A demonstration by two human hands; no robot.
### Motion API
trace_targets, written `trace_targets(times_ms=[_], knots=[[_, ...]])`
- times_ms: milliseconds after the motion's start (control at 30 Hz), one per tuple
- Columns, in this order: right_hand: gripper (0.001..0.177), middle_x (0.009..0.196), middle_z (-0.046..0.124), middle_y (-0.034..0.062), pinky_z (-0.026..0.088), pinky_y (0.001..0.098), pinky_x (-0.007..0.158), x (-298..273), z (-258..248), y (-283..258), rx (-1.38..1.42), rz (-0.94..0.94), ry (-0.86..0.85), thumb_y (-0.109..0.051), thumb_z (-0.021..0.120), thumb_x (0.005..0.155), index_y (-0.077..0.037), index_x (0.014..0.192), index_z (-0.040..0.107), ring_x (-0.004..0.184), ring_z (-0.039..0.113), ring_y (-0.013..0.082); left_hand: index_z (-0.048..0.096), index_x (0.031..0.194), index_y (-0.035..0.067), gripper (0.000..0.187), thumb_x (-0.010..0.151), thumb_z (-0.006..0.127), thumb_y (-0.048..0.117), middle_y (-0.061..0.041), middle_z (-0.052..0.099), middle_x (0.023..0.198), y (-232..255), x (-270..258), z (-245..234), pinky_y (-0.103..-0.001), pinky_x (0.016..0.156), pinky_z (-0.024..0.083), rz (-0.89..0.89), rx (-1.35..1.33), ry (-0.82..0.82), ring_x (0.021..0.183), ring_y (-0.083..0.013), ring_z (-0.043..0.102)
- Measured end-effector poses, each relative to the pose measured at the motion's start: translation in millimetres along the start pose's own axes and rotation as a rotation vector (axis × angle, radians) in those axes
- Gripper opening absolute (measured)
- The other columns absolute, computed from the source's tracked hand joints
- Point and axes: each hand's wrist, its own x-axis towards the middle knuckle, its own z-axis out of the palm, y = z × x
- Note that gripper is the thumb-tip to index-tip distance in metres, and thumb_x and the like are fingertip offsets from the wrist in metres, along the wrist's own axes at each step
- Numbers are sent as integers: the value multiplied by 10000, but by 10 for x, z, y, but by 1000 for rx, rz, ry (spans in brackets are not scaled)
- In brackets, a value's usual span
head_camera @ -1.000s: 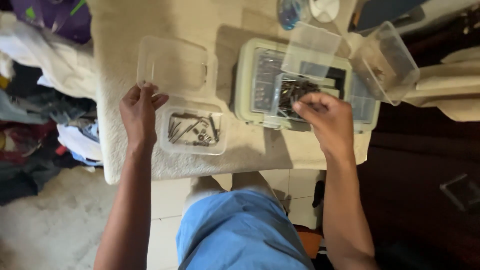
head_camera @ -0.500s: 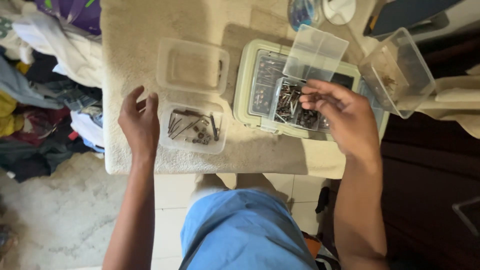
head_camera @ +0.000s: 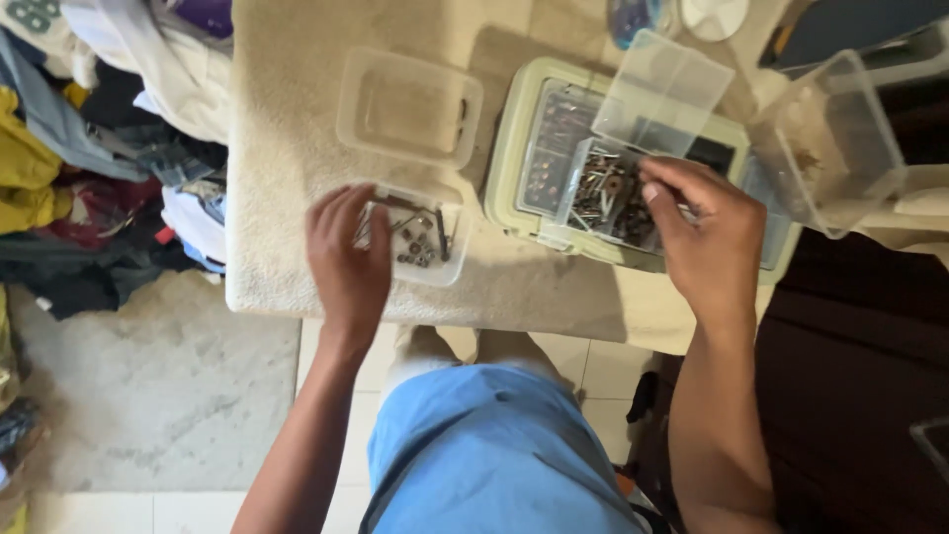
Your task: Sort various screws, bolts, and hardware into their respective compartments in a toolbox.
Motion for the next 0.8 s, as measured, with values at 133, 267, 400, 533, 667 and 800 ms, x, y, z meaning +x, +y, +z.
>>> trace_targets(times_ms=[133, 267, 400, 533, 667, 800], knots=[[208, 1150, 755, 113, 559, 257, 877, -5, -193, 171, -2, 61, 107, 20, 707, 1014, -1, 1217, 750, 1005, 718, 146, 698, 1210, 69, 254, 971, 649, 142, -138, 684, 1218, 561, 404, 100, -377, 696, 615, -389, -383, -222, 916, -312, 704], [278, 1283, 709, 137, 545, 276, 934, 241, -259, 586, 10, 17, 210, -89, 650, 1100, 13, 1359, 665, 1122, 686, 180, 689, 1283, 43, 277, 1027, 644, 140, -160, 726, 1217, 820, 585, 623, -414, 983, 555, 17, -460, -263, 1118, -336, 714], [428, 1397, 684, 104, 515, 284, 1087, 563, -225, 975, 396, 110, 171, -270, 562, 1151, -25, 1500, 533, 1274, 663, 152, 494, 1467, 1, 451, 1094, 573, 243, -183, 624, 1369, 829, 836, 1534, -366, 1036, 489, -37, -814, -417, 1235, -271, 631], [393, 1244, 701, 131, 569, 324, 935, 296, -307, 727, 637, 205, 326, -285, 582, 1106, -15, 1382, 660, 1026, 663, 173, 434, 1518, -13, 508, 1122, 537, 287, -171, 606, 1433, 1199, 974, 1224, -344, 1100, 434, -70, -968, -482, 1316, -225, 578], [251, 1110, 776, 120, 560, 290, 906, -175, -314, 697, 331, 313, 119, -214, 670, 1019, -33, 1161, 771, 992, 705, 145, 573, 1433, 54, 439, 1066, 580, 294, -142, 722, 1312, 1424, 773, 822, -321, 1063, 504, -163, -683, -622, 1245, -222, 663], [310, 1129, 751, 91, 545, 288, 913, -424, -180, 640, 73, 69, 70, -78, 779, 891, -42, 1199, 759, 1010, 686, 140, 602, 1397, 80, 445, 971, 709, 147, -173, 627, 1417, 1398, 444, 773, -382, 1098, 496, 80, -452, -549, 1331, -333, 602]])
